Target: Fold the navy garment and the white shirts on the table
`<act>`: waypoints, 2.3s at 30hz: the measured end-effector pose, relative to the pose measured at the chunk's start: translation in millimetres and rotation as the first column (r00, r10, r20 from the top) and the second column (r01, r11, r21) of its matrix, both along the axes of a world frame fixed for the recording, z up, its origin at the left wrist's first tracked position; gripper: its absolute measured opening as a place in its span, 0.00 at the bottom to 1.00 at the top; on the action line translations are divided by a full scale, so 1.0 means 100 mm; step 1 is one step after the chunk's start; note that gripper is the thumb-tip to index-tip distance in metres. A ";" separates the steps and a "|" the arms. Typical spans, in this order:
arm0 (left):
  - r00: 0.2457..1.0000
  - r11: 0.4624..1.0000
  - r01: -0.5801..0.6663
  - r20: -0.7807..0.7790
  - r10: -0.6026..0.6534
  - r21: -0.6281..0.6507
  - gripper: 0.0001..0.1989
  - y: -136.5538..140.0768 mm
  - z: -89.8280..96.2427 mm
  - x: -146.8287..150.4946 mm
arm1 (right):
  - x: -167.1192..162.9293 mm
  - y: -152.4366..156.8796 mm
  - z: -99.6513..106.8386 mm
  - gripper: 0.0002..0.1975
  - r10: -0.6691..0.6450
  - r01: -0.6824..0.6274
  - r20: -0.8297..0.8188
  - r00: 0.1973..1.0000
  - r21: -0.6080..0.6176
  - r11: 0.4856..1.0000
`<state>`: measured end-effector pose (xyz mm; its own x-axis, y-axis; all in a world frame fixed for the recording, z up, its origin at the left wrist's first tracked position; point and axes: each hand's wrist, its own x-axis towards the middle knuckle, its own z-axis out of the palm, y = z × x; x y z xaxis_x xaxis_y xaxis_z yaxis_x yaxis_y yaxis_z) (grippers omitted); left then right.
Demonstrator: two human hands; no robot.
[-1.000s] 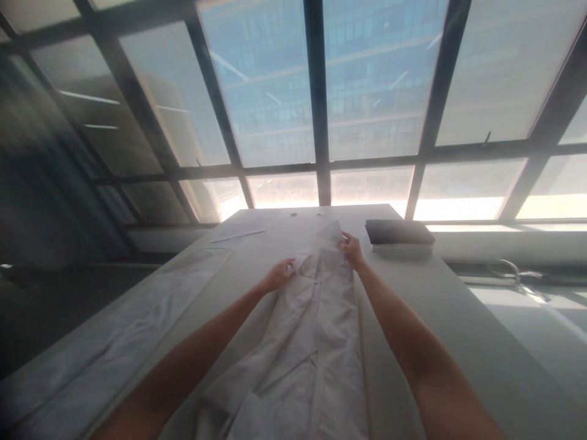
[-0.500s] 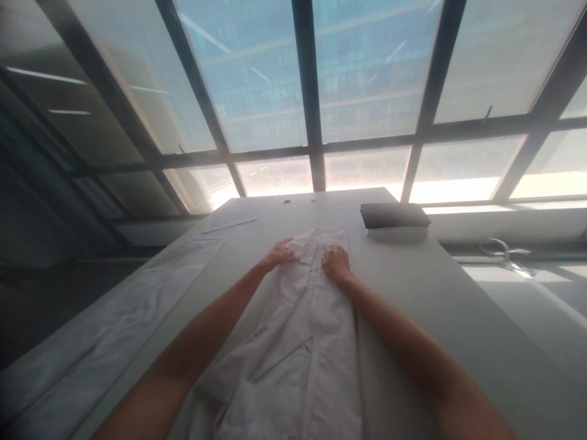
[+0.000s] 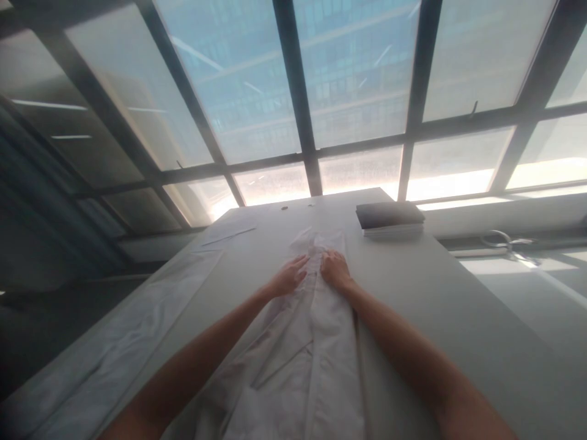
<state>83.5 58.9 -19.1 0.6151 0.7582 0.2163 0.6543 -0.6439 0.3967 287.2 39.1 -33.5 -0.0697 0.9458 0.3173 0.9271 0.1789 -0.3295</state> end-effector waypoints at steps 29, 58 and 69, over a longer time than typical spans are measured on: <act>0.971 0.980 -0.186 -0.139 0.194 0.068 0.23 -0.38 -0.18 -0.17 | -0.18 0.67 0.13 0.23 -0.212 0.201 -0.064 0.975 -0.151 0.968; 0.925 0.981 -0.195 -0.332 0.183 -0.004 0.25 -2.00 0.04 -0.82 | -0.13 -1.63 -0.13 0.36 0.274 -0.249 0.109 0.955 -0.202 0.947; 0.917 0.970 -0.236 -0.318 0.239 0.048 0.25 -0.71 -0.04 -0.79 | -0.19 -0.33 0.00 0.35 0.252 -0.215 0.182 0.951 -0.199 0.956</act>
